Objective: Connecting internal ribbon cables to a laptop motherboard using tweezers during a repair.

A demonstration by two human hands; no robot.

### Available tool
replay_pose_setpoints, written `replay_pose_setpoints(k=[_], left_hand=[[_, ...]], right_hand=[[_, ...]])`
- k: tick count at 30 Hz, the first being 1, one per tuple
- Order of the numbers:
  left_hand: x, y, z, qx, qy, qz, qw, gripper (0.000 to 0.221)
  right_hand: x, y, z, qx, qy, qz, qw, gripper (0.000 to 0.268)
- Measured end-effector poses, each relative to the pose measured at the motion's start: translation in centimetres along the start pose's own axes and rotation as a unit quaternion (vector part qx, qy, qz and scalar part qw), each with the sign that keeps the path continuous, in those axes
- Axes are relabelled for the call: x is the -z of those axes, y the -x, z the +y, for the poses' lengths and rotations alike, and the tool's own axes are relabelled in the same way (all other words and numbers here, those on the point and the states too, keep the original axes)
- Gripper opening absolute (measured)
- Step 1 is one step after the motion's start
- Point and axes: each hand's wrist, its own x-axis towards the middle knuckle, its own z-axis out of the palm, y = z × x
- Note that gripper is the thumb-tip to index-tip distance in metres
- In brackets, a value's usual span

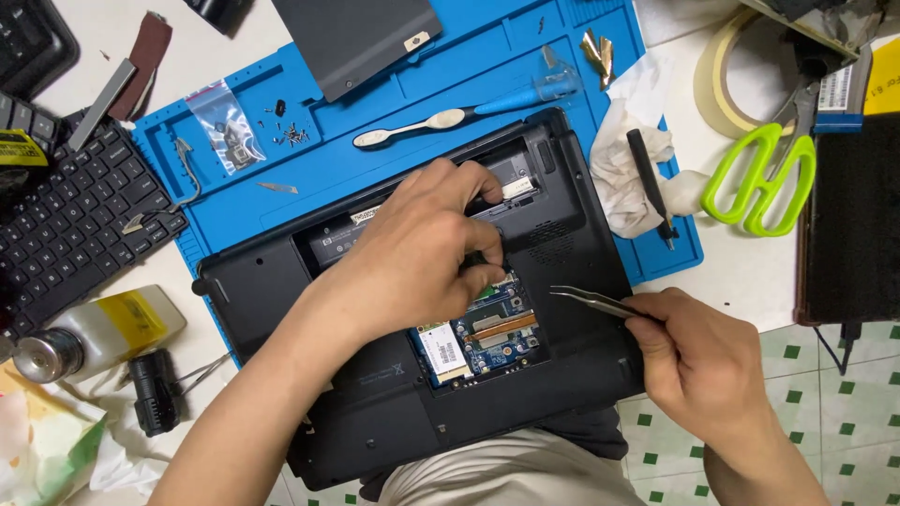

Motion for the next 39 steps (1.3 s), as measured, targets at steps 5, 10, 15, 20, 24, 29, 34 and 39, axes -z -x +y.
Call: replay_pose_setpoints(k=[5, 10, 15, 20, 24, 29, 34, 39], left_hand=[[0.0, -0.8, -0.5, -0.026, -0.031, -0.004, 0.999, 0.004], [0.6, -1.2, -1.5, -0.065, -0.048, -0.05, 0.995, 0.008], [0.6, -1.2, -1.9, -0.085, -0.05, -0.06, 0.993, 0.012], [0.4, -1.1, -2.0, -0.097, -0.042, -0.043, 0.993, 0.012], [0.7, -0.7, -1.0, -0.079, -0.032, 0.01, 0.996, 0.017], [0.5, -0.6, -0.9, -0.08, -0.028, 0.02, 0.996, 0.017], [0.6, -0.6, -0.6, -0.077, -0.028, 0.022, 0.996, 0.018], [0.8, -0.7, -0.6, -0.07, -0.041, 0.004, 0.997, 0.019]], right_hand=[[-0.3, 0.1, 0.5, 0.002, -0.028, 0.007, 1.0, 0.019], [-0.8, 0.6, 1.2, -0.01, -0.029, 0.004, 1.0, 0.02], [-0.9, 0.5, 1.0, 0.001, -0.033, 0.022, 0.999, 0.016], [-1.9, 1.2, 1.7, -0.032, 0.014, 0.017, 0.999, 0.017], [-2.0, -0.2, 0.9, 0.061, -0.026, 0.104, 0.992, 0.014], [-2.2, -0.3, 1.1, 0.079, -0.035, 0.119, 0.989, 0.016], [-2.3, -0.2, 1.0, 0.077, -0.035, 0.124, 0.989, 0.017], [-2.4, -0.1, 1.1, 0.058, -0.031, 0.115, 0.991, 0.015]])
